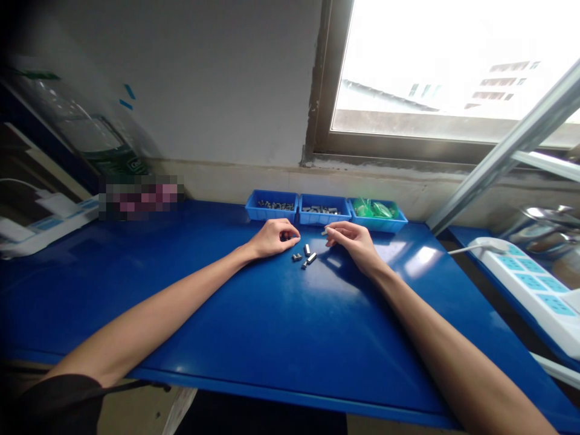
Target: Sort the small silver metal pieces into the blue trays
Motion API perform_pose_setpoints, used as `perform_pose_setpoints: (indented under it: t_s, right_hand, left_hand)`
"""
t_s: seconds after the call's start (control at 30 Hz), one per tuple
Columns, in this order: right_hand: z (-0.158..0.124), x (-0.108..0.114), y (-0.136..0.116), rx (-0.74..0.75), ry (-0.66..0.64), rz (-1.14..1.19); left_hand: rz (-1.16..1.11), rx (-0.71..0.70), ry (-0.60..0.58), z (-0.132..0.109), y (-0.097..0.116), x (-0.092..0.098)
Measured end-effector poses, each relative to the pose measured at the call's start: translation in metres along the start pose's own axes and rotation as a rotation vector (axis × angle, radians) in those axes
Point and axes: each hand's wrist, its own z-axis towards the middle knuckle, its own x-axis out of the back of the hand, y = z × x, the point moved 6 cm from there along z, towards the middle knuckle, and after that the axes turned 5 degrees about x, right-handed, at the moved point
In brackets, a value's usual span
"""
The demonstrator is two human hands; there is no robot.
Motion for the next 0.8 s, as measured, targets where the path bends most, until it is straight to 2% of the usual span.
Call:
perform_pose_setpoints:
  t_s: [0.2, 0.47, 0.8]
  right_hand:
    - [0.003, 0.0099, 0.0076, 0.004, 0.113, 0.203]
    - [0.0024, 0.0042, 0.0027, 0.013, 0.021, 0.189]
    - [0.0042, 0.005, 0.0053, 0.004, 0.036, 0.127]
  left_hand:
    - [0.006, -0.006, -0.014, 0.0004, -0.0016, -0.0007]
    - [-0.04, 0.01, 0.022, 0.0004, -0.0022, 0.0009]
    - [-0.093, 0.019, 0.034, 0.0001, 0.0006, 0.0016]
